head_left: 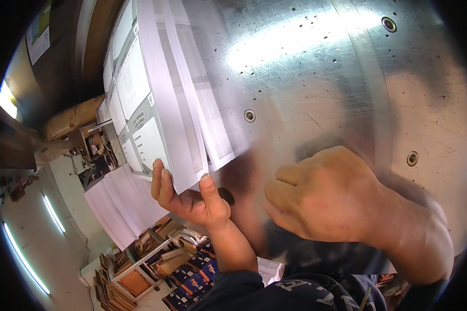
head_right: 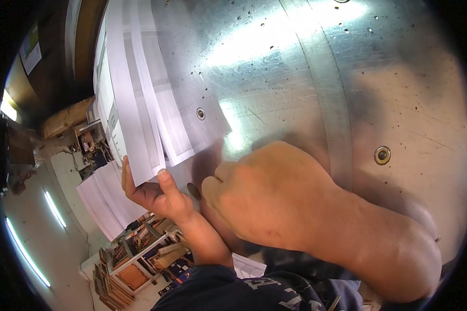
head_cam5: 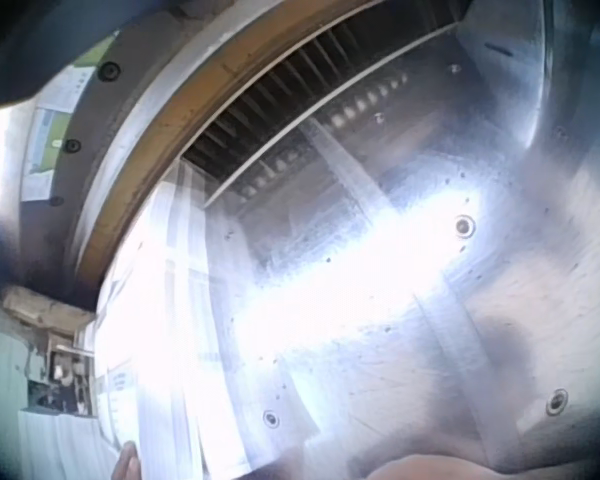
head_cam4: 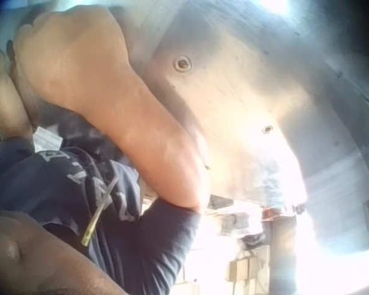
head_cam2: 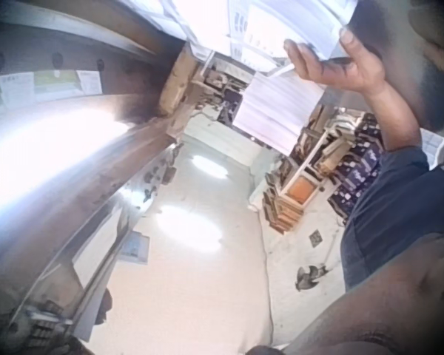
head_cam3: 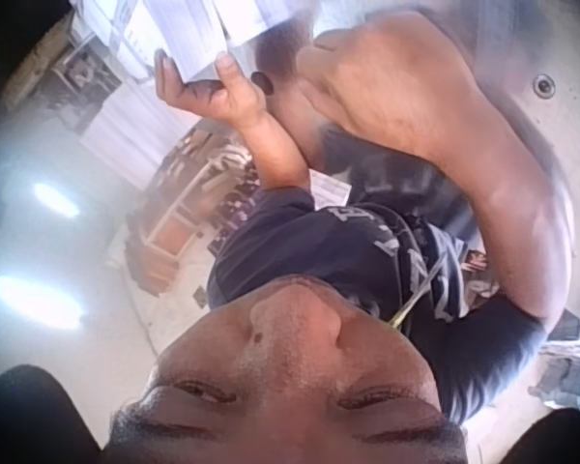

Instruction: The person carries a stack of printed paper through a workshop and places it onto the bed of a large industrial paper cutting machine. They align the stack against the machine guides and press buttons on the control panel to operate the blade.

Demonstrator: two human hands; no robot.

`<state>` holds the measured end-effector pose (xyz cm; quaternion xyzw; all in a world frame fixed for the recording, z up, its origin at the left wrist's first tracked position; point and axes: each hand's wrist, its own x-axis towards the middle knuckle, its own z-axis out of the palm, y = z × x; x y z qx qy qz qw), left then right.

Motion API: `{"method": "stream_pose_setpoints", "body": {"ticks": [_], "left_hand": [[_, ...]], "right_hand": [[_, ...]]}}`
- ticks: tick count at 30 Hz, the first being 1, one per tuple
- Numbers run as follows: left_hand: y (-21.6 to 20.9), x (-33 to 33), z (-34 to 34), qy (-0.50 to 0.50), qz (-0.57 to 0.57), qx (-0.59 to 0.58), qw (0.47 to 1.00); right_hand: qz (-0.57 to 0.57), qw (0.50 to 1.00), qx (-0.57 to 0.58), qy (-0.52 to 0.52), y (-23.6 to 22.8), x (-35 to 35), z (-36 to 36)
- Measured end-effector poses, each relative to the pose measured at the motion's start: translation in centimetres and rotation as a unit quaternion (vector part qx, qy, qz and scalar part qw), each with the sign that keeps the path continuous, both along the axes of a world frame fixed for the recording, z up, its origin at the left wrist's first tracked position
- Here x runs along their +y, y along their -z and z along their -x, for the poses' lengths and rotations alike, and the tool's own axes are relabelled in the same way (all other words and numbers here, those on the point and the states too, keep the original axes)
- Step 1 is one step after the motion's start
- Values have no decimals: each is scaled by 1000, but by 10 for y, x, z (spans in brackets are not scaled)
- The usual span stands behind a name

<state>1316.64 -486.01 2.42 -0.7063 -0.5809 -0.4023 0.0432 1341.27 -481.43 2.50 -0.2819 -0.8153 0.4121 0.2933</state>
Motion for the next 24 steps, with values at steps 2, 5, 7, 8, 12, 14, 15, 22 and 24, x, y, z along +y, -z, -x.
{"method": "stream_pose_setpoints", "body": {"ticks": [2, 5, 7, 8, 12, 14, 15, 22, 24], "left_hand": [[1, 0, 0, 0, 3, -10, 1000], [2, 0, -1, 1, 0, -29, 1000], [3, 1, -2, 7, -13, -43, 999], [3, 2, -4, 10, -15, -50, 999], [3, 4, -5, 28, -16, -76, 997], [4, 3, -4, 27, -10, -88, 996], [4, 3, -4, 21, -5, -94, 995], [4, 3, 0, 44, -10, -85, 995], [3, 3, -1, 47, -5, -88, 995]], "right_hand": [[3, 1000, 5, 2, 0, 0, 0], [-3, 1000, -2, -5, 1, 0, 0], [3, 1000, 7, -3, 1, 0, 0], [6, 1000, 12, -2, 2, 0, 0], [11, 999, 30, 16, 2, 0, 1], [13, 999, 31, 16, 2, 0, 0], [14, 999, 28, 13, 2, 0, 0], [10, 1000, 19, 4, 1, 1, 2], [11, 1000, 21, 9, 1, 1, 2]]}}
